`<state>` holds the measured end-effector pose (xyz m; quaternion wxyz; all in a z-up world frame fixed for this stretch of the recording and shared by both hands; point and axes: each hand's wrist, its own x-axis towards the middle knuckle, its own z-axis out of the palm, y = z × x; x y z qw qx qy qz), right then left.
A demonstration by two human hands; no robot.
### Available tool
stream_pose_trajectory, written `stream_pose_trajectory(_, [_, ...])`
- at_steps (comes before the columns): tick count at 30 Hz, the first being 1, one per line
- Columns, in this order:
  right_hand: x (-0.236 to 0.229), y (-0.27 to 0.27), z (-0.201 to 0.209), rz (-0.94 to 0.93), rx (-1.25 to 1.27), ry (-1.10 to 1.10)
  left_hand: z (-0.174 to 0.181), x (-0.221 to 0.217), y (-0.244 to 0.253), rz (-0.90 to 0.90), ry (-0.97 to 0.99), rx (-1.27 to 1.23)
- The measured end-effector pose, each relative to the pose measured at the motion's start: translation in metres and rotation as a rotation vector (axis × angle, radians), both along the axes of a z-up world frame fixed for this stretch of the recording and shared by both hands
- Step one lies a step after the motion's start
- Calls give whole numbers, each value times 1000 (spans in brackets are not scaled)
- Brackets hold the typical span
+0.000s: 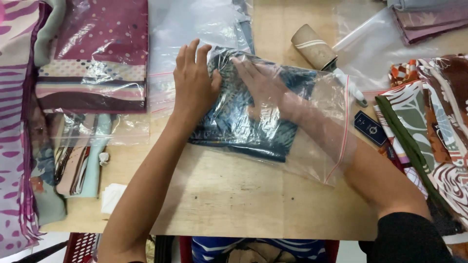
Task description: The person folds a green patterned fabric, places it into a clear plastic zipper bag, and seals the bag while smoothing out air.
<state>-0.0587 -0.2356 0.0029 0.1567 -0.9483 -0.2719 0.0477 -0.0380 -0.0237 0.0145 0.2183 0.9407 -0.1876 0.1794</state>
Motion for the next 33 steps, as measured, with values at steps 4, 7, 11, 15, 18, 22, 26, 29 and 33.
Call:
stream_pose_trajectory(4, [91, 1, -103, -394, 283, 337, -5, 2, -2, -40, 119, -78])
stream_pose_trajectory(7, [54, 14, -32, -476, 20, 327, -4, 6, -1, -17, 184, -100])
stream_pose_trajectory(11, [5, 44, 53, -86, -306, 117, -7, 11, 3, -34, 211, -135])
stream_pose_trajectory(15, [5, 17, 31, 423, -912, -1063, -7, 14, 6, -51, 234, -152])
stream_pose_trajectory(18, [23, 38, 38, 30, -93, 66, -6, 16, 8, -52, 243, -178])
stream_pose_trajectory(22, [29, 36, 14, 71, 239, -13, -10, 22, 12, -65, 245, -193])
stream_pose_trajectory(26, [38, 29, -14, 114, 341, -87, -10, 26, 16, -173, 241, -309])
stream_pose_trajectory(29, [31, 35, 4, 313, 582, -283, -7, 30, 17, -164, 260, -342])
stream_pose_trajectory(33, [28, 42, -8, 204, 236, -174, -8, 30, 19, -181, 233, -329])
